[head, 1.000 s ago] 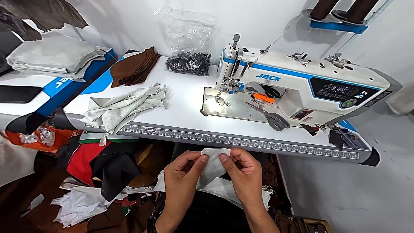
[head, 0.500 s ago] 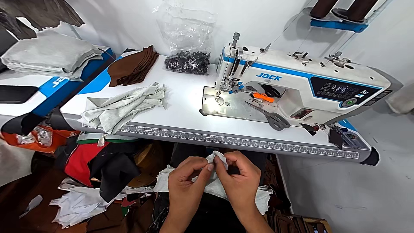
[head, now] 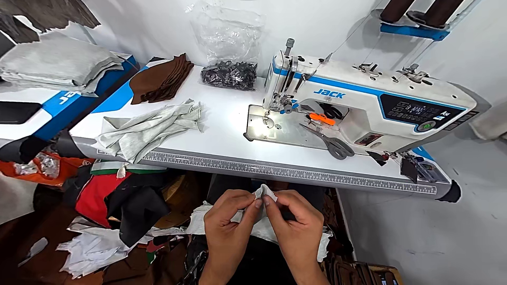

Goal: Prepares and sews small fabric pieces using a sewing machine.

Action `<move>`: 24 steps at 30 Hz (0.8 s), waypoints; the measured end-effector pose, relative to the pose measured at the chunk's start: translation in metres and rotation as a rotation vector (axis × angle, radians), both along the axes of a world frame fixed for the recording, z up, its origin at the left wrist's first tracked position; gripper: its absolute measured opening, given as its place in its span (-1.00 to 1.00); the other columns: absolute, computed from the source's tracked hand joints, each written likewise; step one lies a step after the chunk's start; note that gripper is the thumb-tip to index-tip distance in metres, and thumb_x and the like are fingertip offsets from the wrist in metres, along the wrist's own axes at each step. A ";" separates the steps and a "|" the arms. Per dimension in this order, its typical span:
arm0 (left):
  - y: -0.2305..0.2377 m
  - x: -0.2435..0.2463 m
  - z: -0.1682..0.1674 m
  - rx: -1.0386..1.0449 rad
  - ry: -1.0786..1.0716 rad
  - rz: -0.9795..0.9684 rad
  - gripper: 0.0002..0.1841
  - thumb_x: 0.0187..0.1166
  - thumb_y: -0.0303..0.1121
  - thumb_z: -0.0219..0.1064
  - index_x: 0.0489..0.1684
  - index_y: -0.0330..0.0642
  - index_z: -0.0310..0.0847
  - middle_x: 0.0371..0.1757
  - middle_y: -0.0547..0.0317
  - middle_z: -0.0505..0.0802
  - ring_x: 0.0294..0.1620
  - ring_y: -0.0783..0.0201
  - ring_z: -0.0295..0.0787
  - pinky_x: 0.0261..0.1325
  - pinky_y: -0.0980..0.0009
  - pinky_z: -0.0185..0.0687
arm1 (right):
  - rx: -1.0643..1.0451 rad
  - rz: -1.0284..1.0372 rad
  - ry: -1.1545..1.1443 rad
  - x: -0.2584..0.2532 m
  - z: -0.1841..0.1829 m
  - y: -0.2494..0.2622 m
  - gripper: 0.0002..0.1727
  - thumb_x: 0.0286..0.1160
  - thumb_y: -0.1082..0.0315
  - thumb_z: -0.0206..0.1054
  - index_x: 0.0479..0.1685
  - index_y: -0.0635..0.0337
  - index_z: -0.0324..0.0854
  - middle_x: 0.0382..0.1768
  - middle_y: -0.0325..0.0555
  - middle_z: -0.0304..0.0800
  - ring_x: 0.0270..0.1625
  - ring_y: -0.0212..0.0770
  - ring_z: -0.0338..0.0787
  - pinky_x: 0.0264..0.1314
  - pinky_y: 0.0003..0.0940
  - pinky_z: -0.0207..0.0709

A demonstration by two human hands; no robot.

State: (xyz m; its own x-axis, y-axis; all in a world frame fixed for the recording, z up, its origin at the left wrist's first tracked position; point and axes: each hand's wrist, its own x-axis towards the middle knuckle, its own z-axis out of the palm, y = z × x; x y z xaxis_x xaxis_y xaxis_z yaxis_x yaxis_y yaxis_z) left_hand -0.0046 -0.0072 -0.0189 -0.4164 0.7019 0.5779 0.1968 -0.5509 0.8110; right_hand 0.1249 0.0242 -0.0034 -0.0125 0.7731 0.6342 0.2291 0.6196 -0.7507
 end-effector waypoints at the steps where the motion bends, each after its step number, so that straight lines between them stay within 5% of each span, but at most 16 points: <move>1: 0.000 0.000 0.000 0.004 0.009 0.005 -0.94 0.46 -0.38 0.54 -0.29 -0.14 0.90 -0.18 0.21 0.89 -0.19 0.38 0.84 -0.13 0.55 0.81 | -0.003 0.007 -0.001 0.000 0.001 -0.001 -0.93 0.33 0.41 0.56 -0.36 0.23 0.86 -0.37 -0.21 0.87 -0.40 -0.45 0.79 -0.37 -0.59 0.74; 14: 0.001 0.002 -0.003 0.020 0.159 0.058 -0.92 0.48 -0.40 0.54 -0.23 -0.17 0.90 -0.16 0.22 0.88 -0.16 0.42 0.82 -0.11 0.58 0.81 | -0.062 0.051 -0.053 -0.001 0.004 -0.009 -0.85 0.36 0.49 0.42 -0.20 0.31 0.88 -0.22 -0.13 0.91 -0.26 -0.43 0.86 -0.21 -0.57 0.82; 24: 0.001 0.003 -0.008 0.006 0.436 0.177 -0.78 0.43 -0.24 0.59 -0.13 -0.18 0.88 -0.10 0.18 0.88 -0.01 0.41 0.82 0.06 0.57 0.77 | -0.304 0.252 -0.337 0.019 0.033 -0.016 -0.59 0.66 0.40 0.04 0.21 0.30 0.77 0.01 -0.17 0.91 -0.08 -0.43 0.90 -0.05 -0.48 0.85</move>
